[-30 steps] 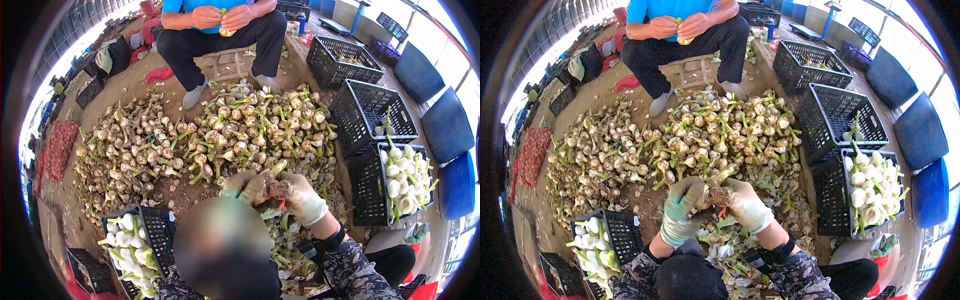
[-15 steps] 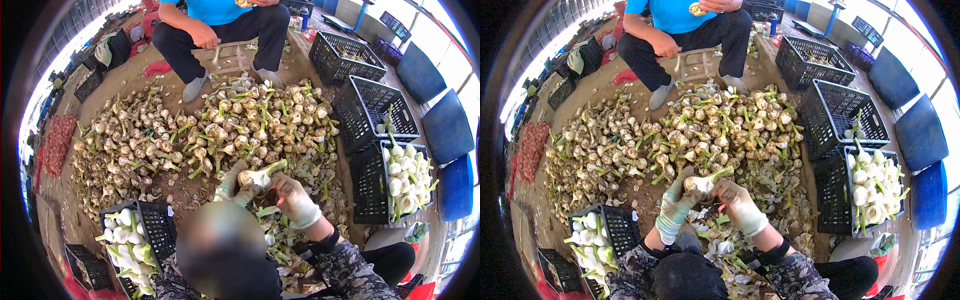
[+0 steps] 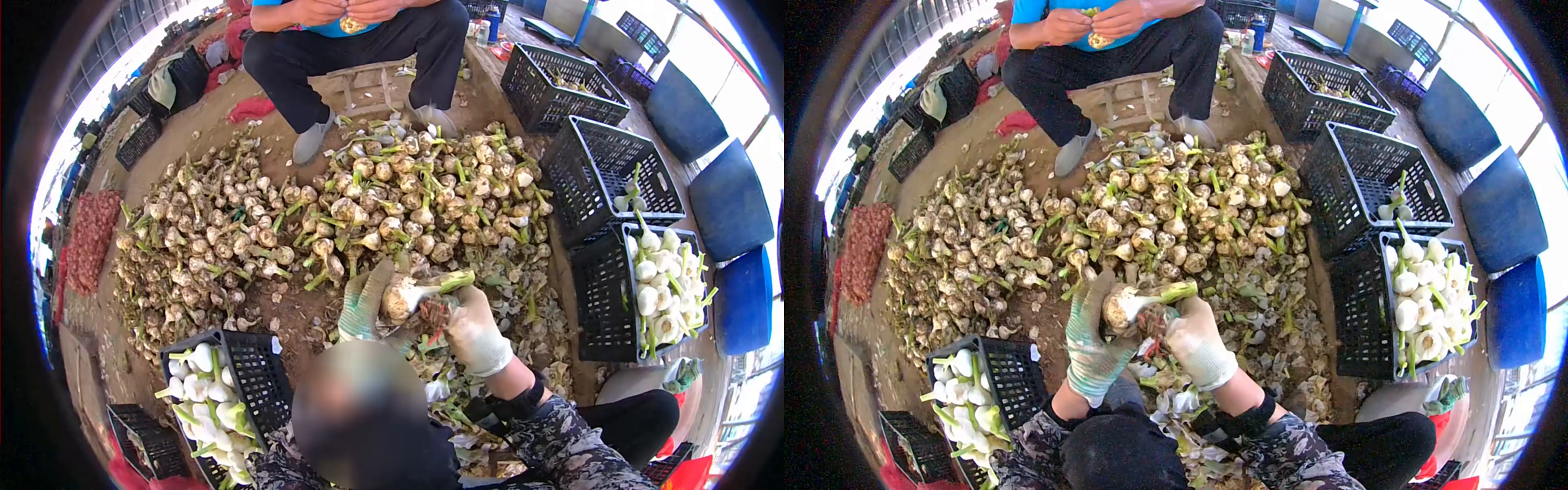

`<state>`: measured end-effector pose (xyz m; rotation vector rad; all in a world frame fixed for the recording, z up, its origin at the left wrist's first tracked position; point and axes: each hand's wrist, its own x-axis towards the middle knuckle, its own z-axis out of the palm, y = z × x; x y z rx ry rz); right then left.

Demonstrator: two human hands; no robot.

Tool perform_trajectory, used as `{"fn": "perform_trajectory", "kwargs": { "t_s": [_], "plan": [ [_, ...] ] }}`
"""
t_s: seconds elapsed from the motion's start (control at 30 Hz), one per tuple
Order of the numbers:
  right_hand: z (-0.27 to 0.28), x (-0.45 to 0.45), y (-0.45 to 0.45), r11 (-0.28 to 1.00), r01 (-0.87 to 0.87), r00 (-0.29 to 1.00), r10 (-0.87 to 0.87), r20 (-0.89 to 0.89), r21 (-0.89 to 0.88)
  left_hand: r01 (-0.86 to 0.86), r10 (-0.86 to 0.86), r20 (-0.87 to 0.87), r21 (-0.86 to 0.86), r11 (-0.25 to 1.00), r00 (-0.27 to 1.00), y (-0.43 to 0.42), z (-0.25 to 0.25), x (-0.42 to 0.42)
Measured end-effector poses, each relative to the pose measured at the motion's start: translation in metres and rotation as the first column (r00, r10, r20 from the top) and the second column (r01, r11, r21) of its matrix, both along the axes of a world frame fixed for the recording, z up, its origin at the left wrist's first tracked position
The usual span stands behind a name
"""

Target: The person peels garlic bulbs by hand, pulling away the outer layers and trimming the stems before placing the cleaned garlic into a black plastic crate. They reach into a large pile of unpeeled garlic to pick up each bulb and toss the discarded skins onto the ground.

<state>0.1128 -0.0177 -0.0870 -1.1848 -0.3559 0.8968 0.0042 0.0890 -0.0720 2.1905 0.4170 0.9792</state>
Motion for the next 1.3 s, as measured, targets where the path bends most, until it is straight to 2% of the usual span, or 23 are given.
{"fn": "perform_trajectory", "kwargs": {
  "t_s": [0.17,0.2,0.27,0.3,0.37,0.43,0.5,0.57,0.63,0.67,0.73,0.77,0.83,0.87,0.9,0.93,1.03,1.1,1.13,1.17,1.23,1.27,1.3],
  "plan": [
    [0.010,-0.011,0.001,0.990,0.063,0.997,-0.068,-0.041,-0.126,0.014,-0.014,0.008,-0.019,1.000,1.000,0.000,0.002,-0.002],
    [-0.004,-0.008,0.002,0.996,0.064,0.983,-0.052,0.177,-0.060,0.090,-0.098,0.000,-0.406,0.910,0.995,0.000,0.001,-0.003],
    [-0.016,0.001,-0.003,0.999,-0.044,0.856,0.045,0.515,-0.015,0.155,-0.219,0.064,-0.889,0.430,0.974,0.008,-0.013,-0.006],
    [-0.020,0.007,-0.006,0.999,-0.046,0.856,0.048,0.515,-0.015,0.154,-0.217,0.064,-0.890,0.430,0.974,0.012,-0.013,-0.008],
    [-0.029,0.013,-0.010,0.967,-0.250,0.826,0.239,0.510,-0.049,0.234,-0.190,0.261,-0.960,-0.153,0.946,0.017,-0.015,-0.013],
    [-0.014,0.002,-0.008,0.982,-0.190,0.907,0.171,0.384,0.013,0.238,-0.199,0.269,-0.957,-0.168,0.942,0.019,-0.032,-0.011],
    [-0.021,0.006,0.000,0.966,-0.070,0.833,0.194,0.518,-0.250,0.131,-0.109,0.091,-0.877,0.461,0.990,0.014,-0.053,-0.003],
    [-0.017,0.005,-0.001,0.976,-0.018,0.805,0.143,0.576,-0.217,0.266,-0.162,0.216,-0.858,0.438,0.963,0.013,-0.060,-0.004],
    [-0.003,0.003,-0.001,0.983,0.024,0.772,0.098,0.628,-0.183,0.051,-0.079,-0.096,-0.265,0.963,0.992,0.015,-0.047,-0.005],
    [0.008,0.001,-0.003,0.986,-0.062,0.828,0.138,0.544,-0.156,0.099,-0.152,-0.095,-0.420,0.902,0.984,0.015,-0.042,-0.007],
    [0.013,0.012,-0.011,0.968,-0.190,0.919,0.233,0.317,-0.161,0.369,-0.391,0.218,-0.854,0.368,0.894,0.025,-0.042,-0.015],
    [0.019,0.017,-0.019,0.976,-0.188,0.911,0.214,-0.351,0.107,0.494,-0.411,0.435,-0.869,0.042,0.801,0.030,-0.048,-0.021],
    [-0.019,0.012,-0.017,0.954,0.064,0.605,0.197,-0.771,0.294,0.542,-0.434,0.470,-0.839,0.051,0.769,0.031,-0.045,-0.019],
    [-0.021,0.010,-0.016,0.962,0.107,0.605,0.139,-0.784,0.253,0.450,-0.385,0.410,-0.893,0.016,0.827,0.036,-0.057,-0.017],
    [-0.027,0.009,-0.005,0.981,-0.005,0.936,0.073,-0.346,0.194,0.352,-0.337,0.339,-0.936,-0.024,0.878,0.039,-0.057,-0.016],
    [-0.026,0.011,-0.006,0.979,-0.129,0.961,0.162,-0.225,0.156,0.329,-0.276,0.247,-0.892,0.311,0.929,0.037,-0.056,-0.013],
    [0.000,-0.008,-0.006,0.960,-0.279,0.915,0.273,0.298,-0.025,0.325,-0.366,0.182,-0.866,0.379,0.913,0.031,-0.043,-0.016],
    [-0.009,0.011,-0.003,0.967,-0.248,0.957,0.253,0.139,-0.054,0.305,-0.395,0.143,-0.871,0.385,0.907,0.037,-0.026,-0.022],
    [-0.050,0.030,0.000,0.995,0.016,0.932,-0.050,-0.360,-0.097,0.309,-0.403,0.195,-0.920,0.241,0.894,0.037,-0.028,-0.024],
    [-0.078,0.048,-0.005,0.980,0.200,0.945,-0.186,-0.270,0.024,0.312,-0.398,0.250,-0.945,0.097,0.883,0.039,-0.031,-0.026],
    [-0.087,0.064,-0.010,0.945,0.197,0.980,-0.191,0.048,-0.261,0.397,-0.467,0.226,-0.865,0.308,0.855,0.047,-0.035,-0.028],
    [-0.095,0.061,-0.017,0.766,-0.151,0.851,0.422,0.312,-0.625,0.390,-0.480,0.201,-0.859,0.333,0.854,0.049,-0.043,-0.033],
    [-0.100,0.056,-0.024,0.325,-0.213,0.374,0.899,0.230,-0.922,0.380,-0.478,0.197,-0.866,0.325,0.856,0.050,-0.045,-0.034]
  ]
}}
